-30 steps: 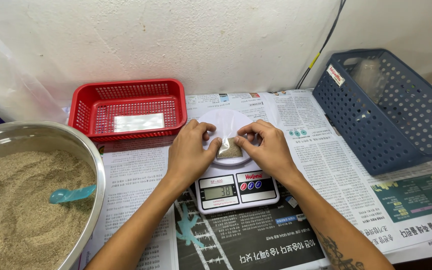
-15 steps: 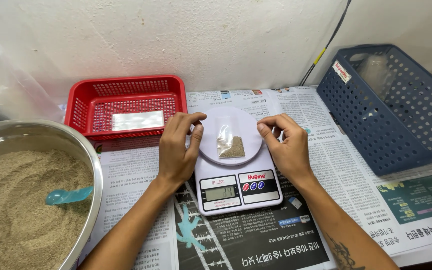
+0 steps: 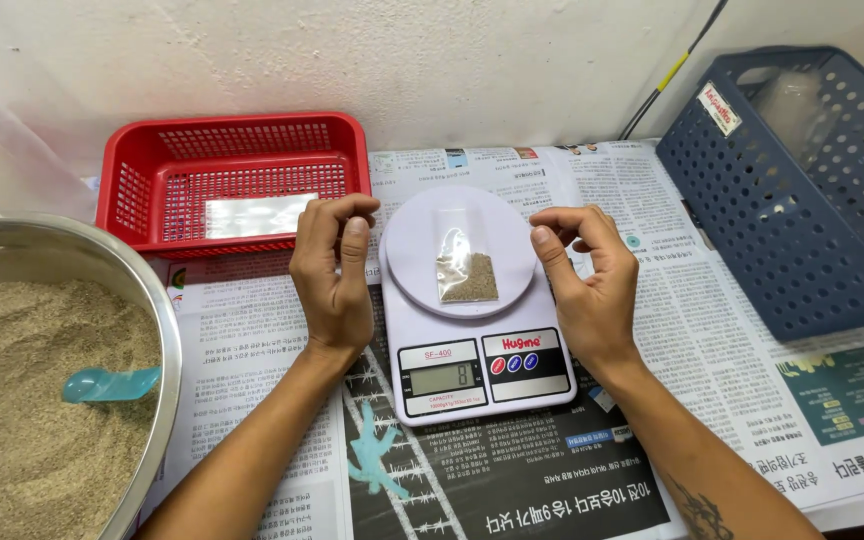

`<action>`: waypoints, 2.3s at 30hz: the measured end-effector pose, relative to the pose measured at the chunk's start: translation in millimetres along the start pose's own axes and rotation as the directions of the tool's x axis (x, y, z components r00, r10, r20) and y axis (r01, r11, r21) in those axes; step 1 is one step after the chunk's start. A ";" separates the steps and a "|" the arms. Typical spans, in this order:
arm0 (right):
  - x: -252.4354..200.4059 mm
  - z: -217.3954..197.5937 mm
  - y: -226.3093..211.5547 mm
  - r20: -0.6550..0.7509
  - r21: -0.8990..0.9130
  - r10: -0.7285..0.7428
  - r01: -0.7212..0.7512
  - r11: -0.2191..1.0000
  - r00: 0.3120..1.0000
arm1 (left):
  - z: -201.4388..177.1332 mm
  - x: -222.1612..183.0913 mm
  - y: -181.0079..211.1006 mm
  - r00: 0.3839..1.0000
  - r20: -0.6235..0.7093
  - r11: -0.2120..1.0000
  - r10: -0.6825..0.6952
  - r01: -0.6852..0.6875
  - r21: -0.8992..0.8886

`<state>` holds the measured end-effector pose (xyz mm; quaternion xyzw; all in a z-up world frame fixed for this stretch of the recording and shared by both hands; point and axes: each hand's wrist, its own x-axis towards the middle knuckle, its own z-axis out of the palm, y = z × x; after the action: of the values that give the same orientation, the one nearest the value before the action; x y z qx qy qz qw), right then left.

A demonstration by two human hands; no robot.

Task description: The person takes a small plastic bag from a basket and places it on a digital scale. They scoop granulated material from a large metal bowl using a blue measuring spoon and fill the bag until it reaches the desired weight, then seal the bag and place it into a storage basket.

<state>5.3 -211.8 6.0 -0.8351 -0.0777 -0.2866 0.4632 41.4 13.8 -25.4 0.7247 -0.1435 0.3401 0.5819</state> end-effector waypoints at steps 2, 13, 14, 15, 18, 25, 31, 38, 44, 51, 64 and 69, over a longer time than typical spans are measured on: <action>0.2 0.0 -1.0 0.002 0.007 0.009 -0.009 1.000 1.000 | 0.4 0.2 -0.3 1.000 -0.001 1.000 0.000 0.000 0.003; -1.5 1.2 14.0 0.108 -0.091 0.022 -0.012 0.996 0.994 | 2.5 -6.5 -20.2 0.982 0.175 0.941 0.076 -0.128 0.312; -2.0 1.6 15.7 0.145 -0.163 0.039 -0.015 0.986 0.989 | 2.5 -7.9 -18.4 0.972 0.211 0.893 0.105 -0.186 0.409; -2.2 2.0 17.4 0.181 -0.235 0.057 -0.014 0.972 0.982 | 2.5 -9.2 -16.5 0.960 0.248 0.832 0.131 -0.242 0.500; -5.5 3.0 8.3 0.204 -0.257 0.084 -0.029 0.966 0.975 | 6.7 -10.9 3.2 0.948 0.278 0.779 0.156 -0.291 0.556; -10.2 7.7 7.2 0.222 -0.318 0.106 -0.031 0.948 0.969 | 13.8 -19.3 15.1 0.953 0.298 0.871 -0.059 -0.096 0.482; -12.4 8.3 3.1 0.259 -0.282 0.141 -0.064 0.957 0.956 | 16.0 -20.6 20.7 0.936 0.295 0.916 -0.191 0.062 0.397; -7.9 3.4 -2.9 0.270 -0.144 0.050 -0.011 0.989 0.961 | 12.6 -17.2 38.2 0.932 0.273 0.967 -0.239 0.202 0.156; -6.9 4.0 -34.1 0.217 0.184 -0.109 0.069 0.981 0.970 | 5.6 -9.1 59.4 0.926 0.269 0.951 -0.266 0.298 -0.083; -19.8 25.5 -78.4 0.312 0.325 -0.250 0.145 0.935 0.917 | -39.4 -39.7 73.5 0.880 0.284 0.832 -0.380 0.460 -0.310; -2.0 122.0 -188.9 0.594 0.284 -0.707 0.722 0.630 0.383 | -259.6 -3.6 114.5 0.972 -0.214 0.899 0.097 0.007 0.437; -0.2 179.9 -171.9 0.763 0.075 -0.623 0.934 0.349 0.172 | -285.9 -5.6 92.7 0.921 -0.340 0.808 0.191 0.050 0.587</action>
<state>10.3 31.5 58.0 -0.7761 -0.6078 -0.1672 -0.0170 -111.8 255.7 66.2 0.7814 0.0572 0.5241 0.3337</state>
